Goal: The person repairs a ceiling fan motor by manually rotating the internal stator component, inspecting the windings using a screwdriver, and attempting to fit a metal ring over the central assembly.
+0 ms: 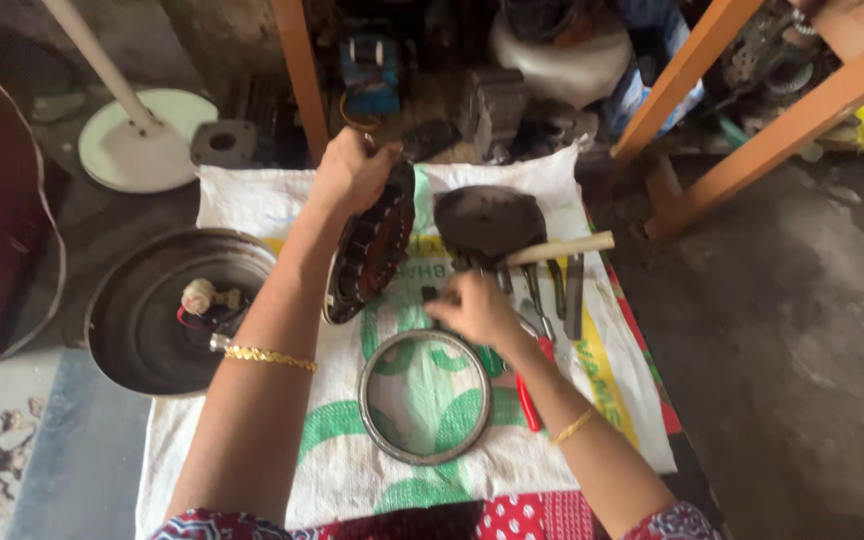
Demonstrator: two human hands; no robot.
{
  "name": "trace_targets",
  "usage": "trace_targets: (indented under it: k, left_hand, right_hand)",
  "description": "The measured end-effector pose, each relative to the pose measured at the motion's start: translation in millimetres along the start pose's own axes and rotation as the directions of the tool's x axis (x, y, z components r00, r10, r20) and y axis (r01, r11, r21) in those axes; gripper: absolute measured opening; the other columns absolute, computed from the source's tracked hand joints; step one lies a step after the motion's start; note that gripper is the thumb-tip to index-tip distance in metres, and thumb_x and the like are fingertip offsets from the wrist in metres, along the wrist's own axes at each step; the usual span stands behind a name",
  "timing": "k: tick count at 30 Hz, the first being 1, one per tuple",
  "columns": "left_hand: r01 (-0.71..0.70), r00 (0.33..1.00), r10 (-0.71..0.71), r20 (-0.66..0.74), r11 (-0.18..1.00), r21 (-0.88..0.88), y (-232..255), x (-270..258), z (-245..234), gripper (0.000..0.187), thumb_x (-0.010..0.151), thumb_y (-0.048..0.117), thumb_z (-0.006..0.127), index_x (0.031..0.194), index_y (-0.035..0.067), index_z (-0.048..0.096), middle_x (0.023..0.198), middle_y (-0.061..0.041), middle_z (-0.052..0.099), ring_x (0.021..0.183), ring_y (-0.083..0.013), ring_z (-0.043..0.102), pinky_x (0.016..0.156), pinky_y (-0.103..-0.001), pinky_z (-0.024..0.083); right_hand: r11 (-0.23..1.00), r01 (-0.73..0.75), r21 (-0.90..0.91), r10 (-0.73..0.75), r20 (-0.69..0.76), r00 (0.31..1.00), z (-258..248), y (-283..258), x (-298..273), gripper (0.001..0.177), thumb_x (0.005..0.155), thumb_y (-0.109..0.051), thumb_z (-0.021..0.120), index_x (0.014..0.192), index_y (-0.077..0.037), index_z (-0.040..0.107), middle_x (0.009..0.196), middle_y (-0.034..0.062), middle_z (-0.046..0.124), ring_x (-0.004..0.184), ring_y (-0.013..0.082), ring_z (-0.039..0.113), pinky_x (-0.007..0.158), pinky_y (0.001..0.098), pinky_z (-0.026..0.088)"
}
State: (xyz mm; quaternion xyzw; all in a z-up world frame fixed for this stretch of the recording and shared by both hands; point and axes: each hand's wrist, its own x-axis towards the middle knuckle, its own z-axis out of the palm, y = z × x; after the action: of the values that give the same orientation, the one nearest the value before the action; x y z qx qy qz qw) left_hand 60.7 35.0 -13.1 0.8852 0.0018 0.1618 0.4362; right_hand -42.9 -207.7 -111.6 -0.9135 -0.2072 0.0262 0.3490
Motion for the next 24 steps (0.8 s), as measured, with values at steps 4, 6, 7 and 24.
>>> trace_targets:
  k: [4,6,7,24]
  left_hand:
    - [0.021,0.998,-0.02,-0.054,0.999,0.029,-5,1,-2,0.051,0.091,0.043,0.071,0.098,-0.007,0.069,0.101,-0.031,0.07,0.104,-0.0458,0.066,0.089,-0.048,0.052]
    - [0.082,0.996,-0.082,-0.02,0.997,0.005,-4,-2,-5,0.049,0.091,0.043,0.069,0.099,-0.006,0.07,0.099,-0.03,0.072,0.103,-0.0439,0.069,0.089,-0.047,0.053]
    - [0.13,0.991,-0.129,0.032,0.991,-0.021,-1,-1,-5,0.048,0.09,0.042,0.067,0.1,-0.004,0.07,0.097,-0.029,0.074,0.101,-0.0419,0.072,0.089,-0.046,0.054]
    - [0.091,0.991,-0.096,0.096,0.994,0.058,32,2,-9,0.058,0.066,0.047,0.08,0.097,-0.002,0.074,0.097,-0.024,0.076,0.098,-0.0365,0.074,0.085,-0.043,0.057]
  right_hand:
    - [0.953,-0.078,-0.292,0.061,-0.069,0.996,34,-8,8,0.057,0.065,-0.039,0.094,0.094,0.004,0.07,0.091,0.0261,0.072,0.088,0.0434,0.07,0.079,0.0497,0.056]
    - [0.964,-0.072,-0.255,0.064,-0.042,0.997,41,-4,20,0.053,0.066,-0.036,0.092,0.098,0.001,0.071,0.095,0.0247,0.073,0.091,0.0416,0.071,0.082,0.0477,0.057]
    - [0.967,-0.079,-0.242,0.073,-0.032,0.997,41,1,23,0.052,0.066,-0.034,0.091,0.099,0.0,0.071,0.097,0.024,0.073,0.093,0.0407,0.072,0.083,0.0467,0.057]
    - [0.856,0.497,0.14,-0.404,-0.416,0.814,-39,-127,18,0.018,0.102,-0.007,0.055,0.116,0.002,0.062,0.094,0.0198,0.07,0.079,0.0291,0.071,0.069,0.0382,0.056]
